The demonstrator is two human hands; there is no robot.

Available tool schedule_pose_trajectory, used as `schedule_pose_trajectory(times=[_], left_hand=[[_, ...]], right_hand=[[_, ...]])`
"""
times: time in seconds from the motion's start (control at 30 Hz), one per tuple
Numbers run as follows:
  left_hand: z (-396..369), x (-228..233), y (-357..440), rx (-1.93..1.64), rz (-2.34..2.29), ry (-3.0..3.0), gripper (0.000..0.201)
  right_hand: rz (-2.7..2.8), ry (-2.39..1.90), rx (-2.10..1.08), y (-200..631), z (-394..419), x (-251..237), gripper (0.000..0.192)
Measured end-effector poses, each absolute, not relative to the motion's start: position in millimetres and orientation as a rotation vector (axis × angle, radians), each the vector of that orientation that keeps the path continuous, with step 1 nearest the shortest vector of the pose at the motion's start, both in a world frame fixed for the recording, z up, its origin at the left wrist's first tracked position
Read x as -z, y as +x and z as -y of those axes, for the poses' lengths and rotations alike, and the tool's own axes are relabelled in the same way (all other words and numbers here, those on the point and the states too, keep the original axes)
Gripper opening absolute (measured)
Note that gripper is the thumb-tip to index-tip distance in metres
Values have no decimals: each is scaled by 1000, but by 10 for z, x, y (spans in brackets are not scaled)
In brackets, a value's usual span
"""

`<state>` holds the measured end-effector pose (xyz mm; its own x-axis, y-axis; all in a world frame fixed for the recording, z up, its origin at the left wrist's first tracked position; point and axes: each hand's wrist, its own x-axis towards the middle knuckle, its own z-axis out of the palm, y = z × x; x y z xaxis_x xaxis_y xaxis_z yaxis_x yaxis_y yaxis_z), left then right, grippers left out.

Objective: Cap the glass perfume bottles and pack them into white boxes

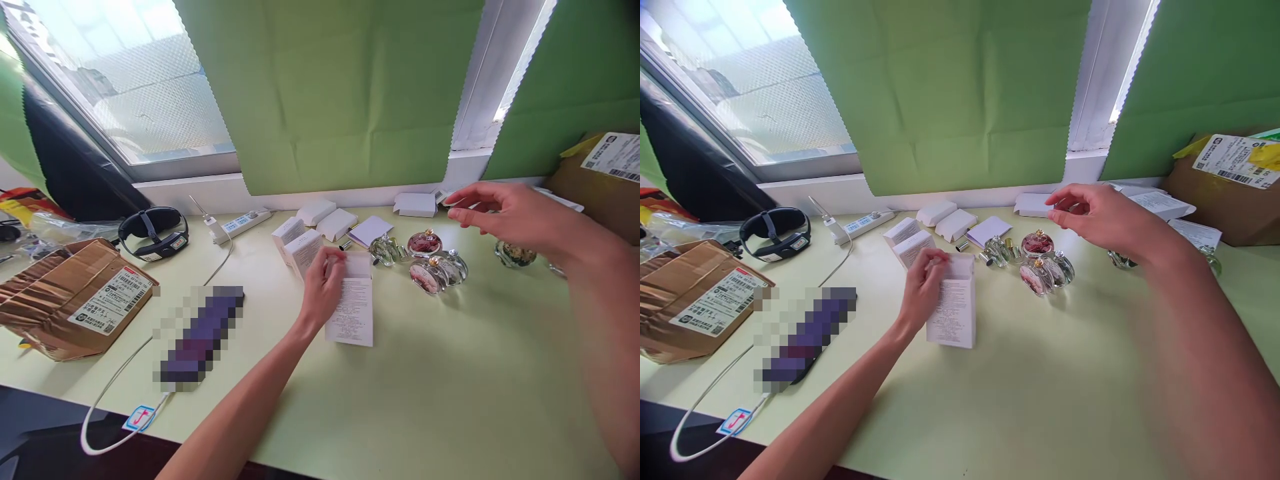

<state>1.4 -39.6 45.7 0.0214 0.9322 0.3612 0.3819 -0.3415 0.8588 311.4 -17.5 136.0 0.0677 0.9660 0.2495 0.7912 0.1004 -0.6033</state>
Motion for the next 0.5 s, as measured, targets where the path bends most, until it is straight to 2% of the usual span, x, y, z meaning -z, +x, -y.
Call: schedule_pose_trajectory(times=[0.13, 0.2, 0.3, 0.4, 0.5], left_hand=[[387, -356, 37, -750, -1407, 1961, 19], [394, -297, 49, -673, -1470, 2060, 20], [386, -265, 32, -763, -1559, 2141, 18], [317, -361, -13, -798, -1682, 2299, 19], [166, -629, -34, -462, -1750, 2641, 24]], right_hand=[[1770, -1731, -350, 3144, 173, -1369, 34], [1748, -1752, -357, 3125, 218, -1334, 35], [1700, -1795, -294, 3040, 386, -1192, 37], [1641, -1672, -247, 2966, 604, -948, 51], [1517, -1422, -364, 2978, 732, -681, 58]])
